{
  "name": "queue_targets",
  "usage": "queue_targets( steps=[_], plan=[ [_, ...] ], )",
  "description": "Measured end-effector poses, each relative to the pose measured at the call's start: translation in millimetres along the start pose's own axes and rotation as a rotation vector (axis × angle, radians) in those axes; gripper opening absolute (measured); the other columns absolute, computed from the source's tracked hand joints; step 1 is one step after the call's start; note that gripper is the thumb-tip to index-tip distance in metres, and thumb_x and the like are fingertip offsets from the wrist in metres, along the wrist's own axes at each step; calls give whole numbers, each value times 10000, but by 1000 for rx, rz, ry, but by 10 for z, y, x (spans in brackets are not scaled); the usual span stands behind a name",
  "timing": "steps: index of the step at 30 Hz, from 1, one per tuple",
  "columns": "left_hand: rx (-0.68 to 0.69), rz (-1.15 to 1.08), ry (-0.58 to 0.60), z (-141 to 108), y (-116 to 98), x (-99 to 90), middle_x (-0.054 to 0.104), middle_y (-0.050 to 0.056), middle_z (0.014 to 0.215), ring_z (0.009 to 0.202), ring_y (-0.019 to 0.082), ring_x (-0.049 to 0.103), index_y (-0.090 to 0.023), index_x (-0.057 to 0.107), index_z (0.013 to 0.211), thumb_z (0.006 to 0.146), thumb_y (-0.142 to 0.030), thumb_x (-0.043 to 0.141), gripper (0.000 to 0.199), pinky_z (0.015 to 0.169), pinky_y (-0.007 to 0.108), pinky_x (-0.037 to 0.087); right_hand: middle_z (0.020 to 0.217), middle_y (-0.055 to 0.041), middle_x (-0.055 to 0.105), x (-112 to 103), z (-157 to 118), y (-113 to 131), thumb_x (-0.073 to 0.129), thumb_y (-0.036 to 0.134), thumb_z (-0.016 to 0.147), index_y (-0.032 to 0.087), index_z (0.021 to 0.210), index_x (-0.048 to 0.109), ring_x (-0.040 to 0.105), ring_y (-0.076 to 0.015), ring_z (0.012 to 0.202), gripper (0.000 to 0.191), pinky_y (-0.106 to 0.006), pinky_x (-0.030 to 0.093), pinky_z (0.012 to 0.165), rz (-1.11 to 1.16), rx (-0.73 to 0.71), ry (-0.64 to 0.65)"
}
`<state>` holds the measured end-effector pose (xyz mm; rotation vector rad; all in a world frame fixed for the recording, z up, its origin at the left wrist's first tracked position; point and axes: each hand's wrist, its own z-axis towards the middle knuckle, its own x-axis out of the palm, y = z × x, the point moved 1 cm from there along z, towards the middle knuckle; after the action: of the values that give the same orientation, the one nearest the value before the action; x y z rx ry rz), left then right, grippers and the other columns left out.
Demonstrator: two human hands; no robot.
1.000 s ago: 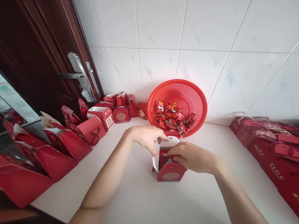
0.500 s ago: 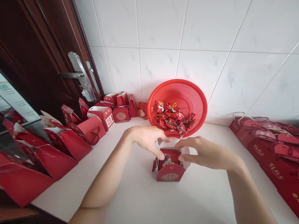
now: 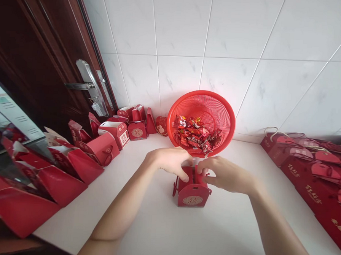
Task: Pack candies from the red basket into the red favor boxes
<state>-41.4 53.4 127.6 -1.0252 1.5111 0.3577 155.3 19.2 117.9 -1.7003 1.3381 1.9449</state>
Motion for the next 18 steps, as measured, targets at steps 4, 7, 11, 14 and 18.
queue_targets(
  steps=[4, 7, 11, 14, 18],
  plan=[
    [-30, 37, 69, 27, -59, 37, 659, 12, 921, 792, 197, 613, -231, 697, 959, 680, -312, 720, 291, 584, 255, 383, 882, -36, 728, 47, 25, -17, 567, 116, 811, 223, 962, 724, 640, -179, 745, 243, -261, 439, 615, 64, -21, 111],
    [-70, 64, 86, 37, -93, 44, 641, 20, 952, 778, 193, 607, -222, 659, 954, 677, -270, 707, 285, 529, 255, 357, 856, -35, 728, 23, -1, -33, 578, 221, 865, 227, 967, 729, 643, -184, 743, 182, -267, 447, 626, 104, -31, 114],
    [-92, 79, 59, 29, -126, 63, 633, 41, 1052, 882, 219, 633, -229, 643, 1018, 677, -252, 705, 347, 559, 252, 393, 866, -40, 731, -47, -64, -15, 567, 409, 919, 239, 975, 734, 648, -210, 804, 245, -277, 445, 632, 112, 15, 136],
    [-43, 75, 34, -9, -121, 101, 620, 55, 1132, 962, 233, 643, -248, 660, 1079, 722, -252, 684, 358, 645, 258, 443, 955, -49, 732, -85, -94, 0, 641, 533, 858, 243, 1026, 724, 649, -247, 920, 346, -281, 449, 637, 103, 73, 173],
    [72, -3, -55, -95, -62, 194, 608, 43, 1269, 1128, 249, 619, -321, 586, 1314, 769, -225, 666, 559, 861, 294, 482, 1048, -58, 716, -102, -91, -11, 727, 533, 786, 237, 1064, 700, 629, -276, 1032, 408, -288, 470, 672, 109, 82, 174]
  ],
)
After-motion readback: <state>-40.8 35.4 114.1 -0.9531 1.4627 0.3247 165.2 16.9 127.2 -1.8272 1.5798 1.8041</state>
